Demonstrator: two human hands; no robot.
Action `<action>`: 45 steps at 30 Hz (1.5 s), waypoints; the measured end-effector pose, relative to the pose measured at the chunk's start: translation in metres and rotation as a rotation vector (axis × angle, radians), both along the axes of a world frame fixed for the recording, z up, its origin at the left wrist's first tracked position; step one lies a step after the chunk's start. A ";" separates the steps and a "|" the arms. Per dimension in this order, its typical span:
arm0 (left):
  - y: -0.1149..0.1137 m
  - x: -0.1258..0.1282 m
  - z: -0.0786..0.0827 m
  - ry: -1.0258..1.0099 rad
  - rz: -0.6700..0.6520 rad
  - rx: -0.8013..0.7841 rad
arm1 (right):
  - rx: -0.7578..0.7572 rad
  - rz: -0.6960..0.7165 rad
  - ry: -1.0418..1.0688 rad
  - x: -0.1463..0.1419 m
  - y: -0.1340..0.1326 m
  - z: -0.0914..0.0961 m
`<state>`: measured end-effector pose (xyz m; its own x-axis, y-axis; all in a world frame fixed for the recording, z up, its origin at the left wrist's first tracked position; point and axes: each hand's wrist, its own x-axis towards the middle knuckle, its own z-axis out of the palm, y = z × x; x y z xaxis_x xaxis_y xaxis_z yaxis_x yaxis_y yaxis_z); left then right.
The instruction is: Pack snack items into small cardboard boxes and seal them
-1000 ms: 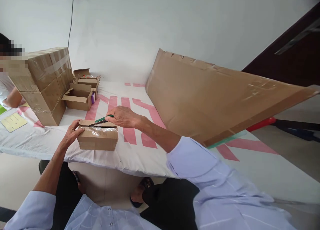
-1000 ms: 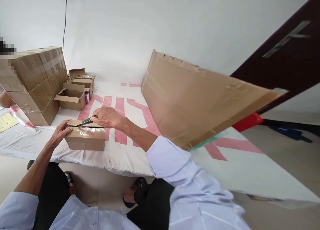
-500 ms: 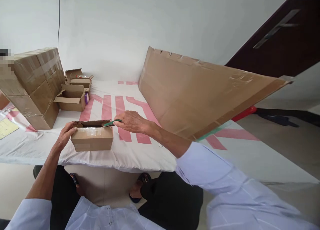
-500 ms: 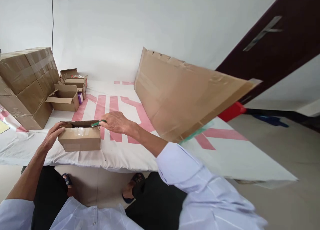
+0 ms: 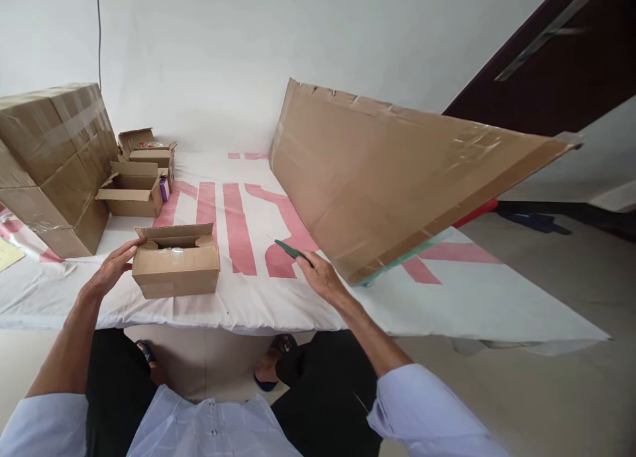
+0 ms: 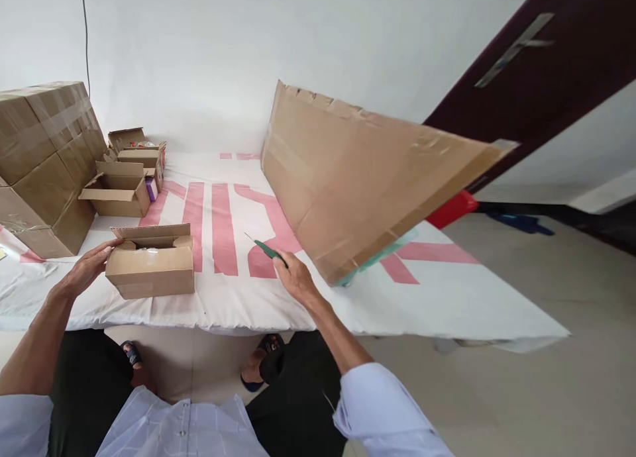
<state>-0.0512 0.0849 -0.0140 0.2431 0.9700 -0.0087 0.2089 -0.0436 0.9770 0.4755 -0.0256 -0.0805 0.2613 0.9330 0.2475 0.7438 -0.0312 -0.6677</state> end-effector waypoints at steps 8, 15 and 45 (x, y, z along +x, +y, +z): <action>-0.001 -0.018 0.010 0.041 -0.233 -0.005 | -0.072 -0.132 -0.384 0.014 -0.017 -0.089; 0.005 -0.025 0.027 0.208 -0.474 -0.012 | 0.224 0.311 -0.087 -0.067 0.034 -0.011; -0.055 0.124 0.056 1.218 0.062 0.232 | -0.180 0.445 -0.305 -0.180 0.072 0.076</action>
<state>0.0732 0.0301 0.0421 0.1506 0.9883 -0.0231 0.9823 -0.1469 0.1162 0.2954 0.0462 -0.0043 -0.2249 0.9713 0.0769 0.8698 0.2358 -0.4334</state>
